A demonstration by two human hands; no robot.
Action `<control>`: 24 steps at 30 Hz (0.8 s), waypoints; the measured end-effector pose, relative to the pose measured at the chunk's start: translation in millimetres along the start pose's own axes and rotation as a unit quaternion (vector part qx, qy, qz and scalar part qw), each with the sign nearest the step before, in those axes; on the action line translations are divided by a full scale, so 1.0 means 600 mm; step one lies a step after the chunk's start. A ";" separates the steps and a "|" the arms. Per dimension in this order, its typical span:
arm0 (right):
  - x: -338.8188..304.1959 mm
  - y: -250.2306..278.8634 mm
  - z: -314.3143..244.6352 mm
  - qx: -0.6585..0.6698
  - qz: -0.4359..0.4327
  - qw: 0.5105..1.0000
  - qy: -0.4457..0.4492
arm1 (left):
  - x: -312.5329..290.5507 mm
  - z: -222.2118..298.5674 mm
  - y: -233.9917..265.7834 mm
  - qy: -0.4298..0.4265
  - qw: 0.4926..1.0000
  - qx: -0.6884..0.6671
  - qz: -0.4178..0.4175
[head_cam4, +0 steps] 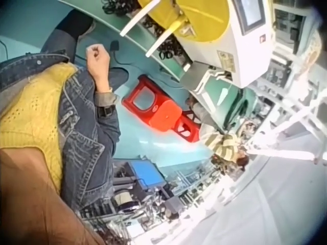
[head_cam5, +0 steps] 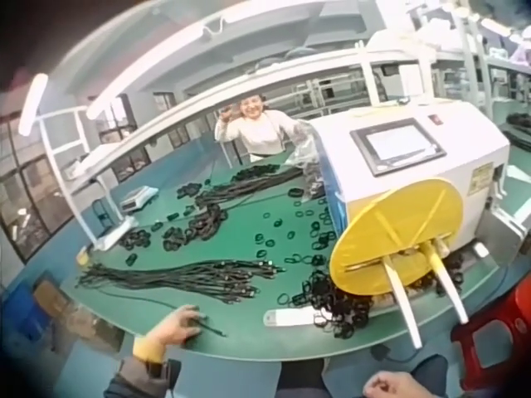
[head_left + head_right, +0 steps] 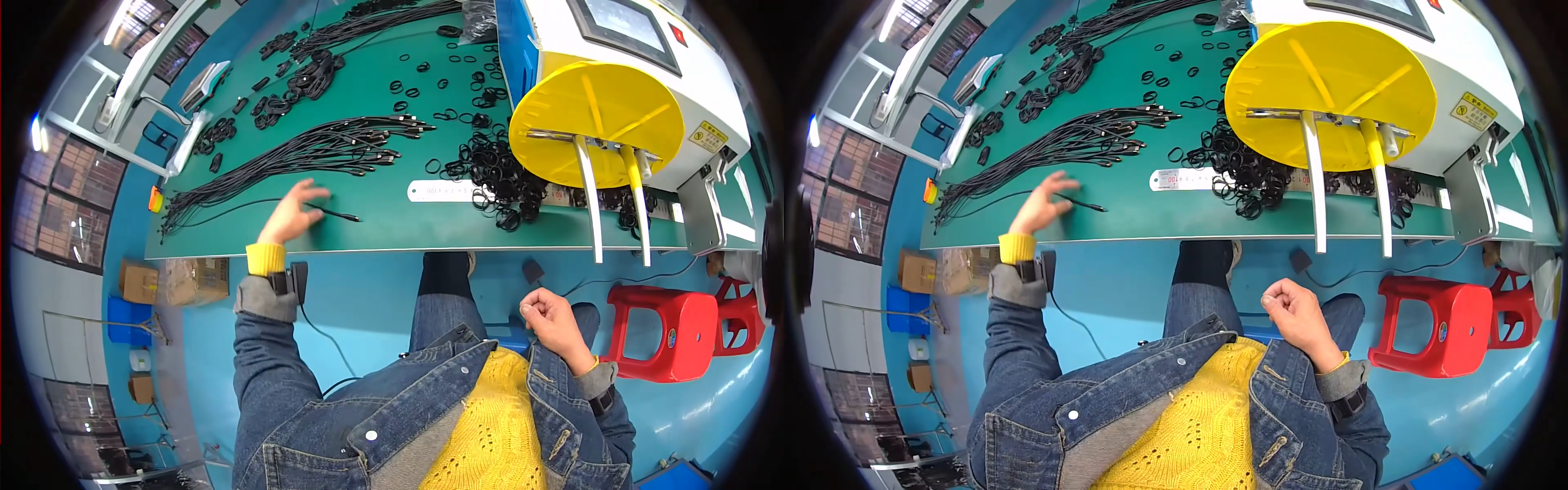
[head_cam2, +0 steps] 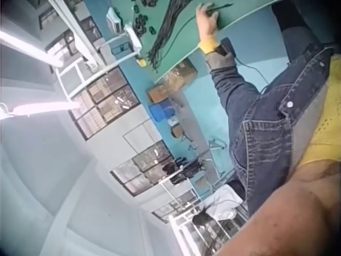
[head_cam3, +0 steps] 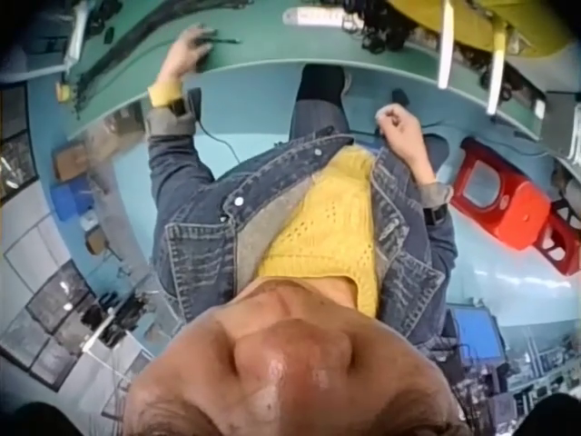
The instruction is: The person winds a cable around the pegs of a machine, removes the coiled cable, and secures it with a rubber band. They then place the finished cable onto the table and pick up another cable to repeat the process.
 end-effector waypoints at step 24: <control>-0.154 0.024 -0.189 -0.402 0.265 0.710 0.513 | -0.096 0.540 -0.091 -0.433 0.855 -0.285 -0.004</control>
Point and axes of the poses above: each hand's wrist, its own x-axis towards the middle knuckle, its own y-axis out of the back of the hand, z = x × y, the point moved 4 cm from there along x, towards the middle knuckle, and after that the axes turned 7 degrees about x, right-handed, at the moved point
